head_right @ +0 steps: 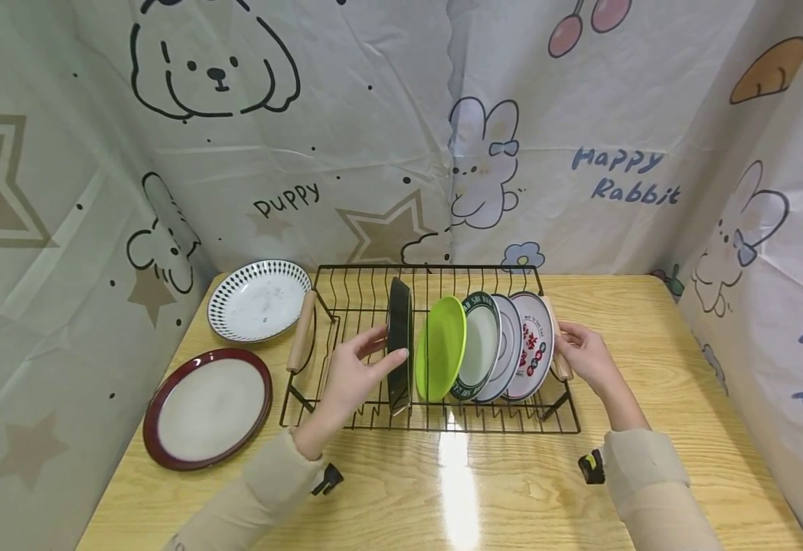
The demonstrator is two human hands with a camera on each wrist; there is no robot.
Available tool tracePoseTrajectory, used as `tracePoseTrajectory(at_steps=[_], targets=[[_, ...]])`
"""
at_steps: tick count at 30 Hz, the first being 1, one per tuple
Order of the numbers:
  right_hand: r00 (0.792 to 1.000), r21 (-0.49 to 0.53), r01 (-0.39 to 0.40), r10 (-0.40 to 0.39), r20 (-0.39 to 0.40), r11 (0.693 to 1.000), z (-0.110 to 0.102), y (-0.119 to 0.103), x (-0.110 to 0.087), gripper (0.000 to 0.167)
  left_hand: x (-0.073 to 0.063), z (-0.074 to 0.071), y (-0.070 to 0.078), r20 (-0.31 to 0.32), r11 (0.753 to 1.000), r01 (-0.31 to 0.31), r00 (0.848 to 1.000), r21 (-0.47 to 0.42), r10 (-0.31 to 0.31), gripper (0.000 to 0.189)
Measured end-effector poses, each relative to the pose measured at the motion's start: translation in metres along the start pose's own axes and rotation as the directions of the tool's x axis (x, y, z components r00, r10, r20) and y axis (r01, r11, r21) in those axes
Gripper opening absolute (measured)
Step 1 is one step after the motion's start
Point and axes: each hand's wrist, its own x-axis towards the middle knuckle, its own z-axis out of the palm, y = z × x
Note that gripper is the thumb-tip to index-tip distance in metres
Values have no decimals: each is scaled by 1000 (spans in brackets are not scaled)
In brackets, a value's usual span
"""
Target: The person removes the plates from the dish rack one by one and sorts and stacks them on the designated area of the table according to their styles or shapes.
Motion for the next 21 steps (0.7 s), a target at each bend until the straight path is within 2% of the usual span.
tracePoseTrajectory(at_steps=[6,13,21], targets=[[1000,2,5,-5,7,1000,-1,0,0,54,-3,9,-4,39,999,8,999,53,-10,47],[1000,-2,7,-7,10,1000,0,1,0,54,-5,17,-4,-4,978,3,1000,208,-2,47],[1000,1,10,-10,6,1000,0,0,-2,53,-4,20,-4,-18,969,9,1000,246,-4,44]])
